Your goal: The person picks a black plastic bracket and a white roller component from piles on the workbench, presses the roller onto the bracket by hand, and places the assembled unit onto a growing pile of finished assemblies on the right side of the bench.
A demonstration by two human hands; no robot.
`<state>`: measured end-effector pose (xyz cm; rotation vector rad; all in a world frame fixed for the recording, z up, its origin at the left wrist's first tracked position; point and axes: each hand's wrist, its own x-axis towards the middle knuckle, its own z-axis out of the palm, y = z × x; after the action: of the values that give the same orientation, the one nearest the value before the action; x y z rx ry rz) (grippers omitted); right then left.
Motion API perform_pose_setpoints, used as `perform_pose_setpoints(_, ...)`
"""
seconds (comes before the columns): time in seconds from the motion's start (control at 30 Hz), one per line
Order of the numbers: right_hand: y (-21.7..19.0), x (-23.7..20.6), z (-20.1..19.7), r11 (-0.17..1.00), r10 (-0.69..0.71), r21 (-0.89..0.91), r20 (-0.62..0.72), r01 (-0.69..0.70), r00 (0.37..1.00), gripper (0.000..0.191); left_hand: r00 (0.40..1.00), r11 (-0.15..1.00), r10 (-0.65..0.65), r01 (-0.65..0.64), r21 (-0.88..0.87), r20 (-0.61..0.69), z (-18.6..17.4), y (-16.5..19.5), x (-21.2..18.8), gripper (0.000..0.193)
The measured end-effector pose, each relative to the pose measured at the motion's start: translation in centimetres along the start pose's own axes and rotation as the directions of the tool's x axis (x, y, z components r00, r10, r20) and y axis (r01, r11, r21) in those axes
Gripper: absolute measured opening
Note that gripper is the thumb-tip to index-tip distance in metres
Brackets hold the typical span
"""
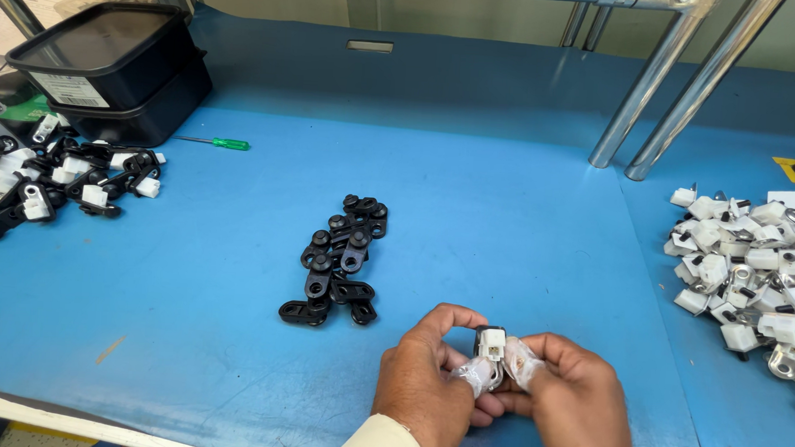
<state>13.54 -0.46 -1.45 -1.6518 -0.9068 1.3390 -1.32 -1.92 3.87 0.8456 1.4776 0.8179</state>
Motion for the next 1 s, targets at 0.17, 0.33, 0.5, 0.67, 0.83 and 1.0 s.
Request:
perform_pose_setpoints(0.17, 1.8, -1.0, -1.5, 0.369, -0.788, -0.531, 0.258, 0.763, 0.560, 0.038, 1.000, 0.999, -0.029, 0.029, -0.032, 0.011, -0.7, -0.7, 0.7, 0.032)
perform_pose_setpoints(0.33, 1.7, -0.3, -1.7, 0.937, -0.303, -0.162, 0.060, 0.308, 0.951, 0.023, 0.995, 0.961, -0.102, 0.103, -0.257, 0.017, -0.6, -1.2, 1.2, 0.039)
perform_pose_setpoints(0.5, -0.3, 0.2, -1.8, 0.958, 0.245, 0.112, 0.153, -0.263, 0.958, 0.030, 0.993, 0.958, -0.110, 0.116, -0.261, 0.038, -0.2, -0.2, 0.9, 0.036)
perform_pose_setpoints(0.67, -1.2, 0.4, -1.2, 0.935, 0.315, 0.110, 0.172, -0.336, 0.933, 0.023, 0.997, 0.994, -0.072, 0.070, -0.086, -0.023, 0.5, 0.9, 0.1, 0.040)
perform_pose_setpoints(0.83, -1.0, 0.1, 0.0, 0.909, 0.327, 0.276, -0.005, -0.313, 0.945, 0.022, 0.994, 0.999, -0.025, 0.028, 0.023, -0.110, 1.2, 1.7, -0.4, 0.039)
perform_pose_setpoints(1.0, -1.7, -0.5, 0.0, 0.925, 0.278, 0.258, 0.040, -0.279, 0.960, 0.033, 0.988, 0.994, -0.080, 0.068, -0.090, -0.131, 1.4, 2.4, -0.4, 0.028)
